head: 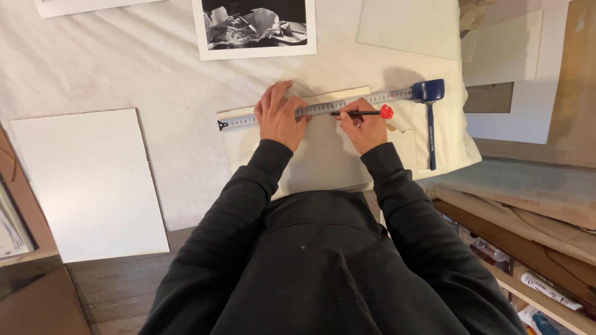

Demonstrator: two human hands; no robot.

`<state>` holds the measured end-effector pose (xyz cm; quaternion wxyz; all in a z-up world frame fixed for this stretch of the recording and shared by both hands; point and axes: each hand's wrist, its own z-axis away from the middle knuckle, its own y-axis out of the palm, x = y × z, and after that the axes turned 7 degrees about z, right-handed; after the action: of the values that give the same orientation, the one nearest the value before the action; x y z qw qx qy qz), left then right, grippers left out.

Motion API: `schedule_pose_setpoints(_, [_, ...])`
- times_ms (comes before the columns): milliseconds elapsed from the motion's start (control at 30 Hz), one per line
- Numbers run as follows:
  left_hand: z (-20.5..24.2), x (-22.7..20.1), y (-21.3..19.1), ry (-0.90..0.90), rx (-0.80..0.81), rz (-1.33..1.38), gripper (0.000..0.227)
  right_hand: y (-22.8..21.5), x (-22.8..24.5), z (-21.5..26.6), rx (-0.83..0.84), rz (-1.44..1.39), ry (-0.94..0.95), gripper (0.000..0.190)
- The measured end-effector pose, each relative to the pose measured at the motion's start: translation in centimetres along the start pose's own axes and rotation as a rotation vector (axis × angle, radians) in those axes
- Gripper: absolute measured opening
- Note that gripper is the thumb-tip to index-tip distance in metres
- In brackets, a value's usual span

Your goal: The recorder is measuring and marking a mount board for framing using a tape measure and a pencil.

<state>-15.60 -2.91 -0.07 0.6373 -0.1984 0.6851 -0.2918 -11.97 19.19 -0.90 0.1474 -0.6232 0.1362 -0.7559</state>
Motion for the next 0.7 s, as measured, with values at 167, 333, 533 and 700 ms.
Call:
schedule_pose_setpoints(167, [0.08,-0.06,-0.03,-0.003,0.010,-0.009,0.022,-0.02,0.22,-0.01,0.007,-0.005,0.000,0.009])
schedule_pose_setpoints(333, [0.14,0.04,0.03,0.000,0.005,-0.007,0.023,0.00,0.36,-0.02,0.015,0.005,0.005,0.009])
schedule_pose_setpoints(533, [0.15,0.14,0.14,0.003,-0.002,-0.012,0.023,-0.07,0.46,-0.17,0.021,0.005,-0.014,0.009])
schedule_pose_setpoints(700, [0.17,0.02,0.08,0.000,0.000,-0.011,0.023,-0.12,0.06,-0.28,0.024,0.009,-0.013,0.010])
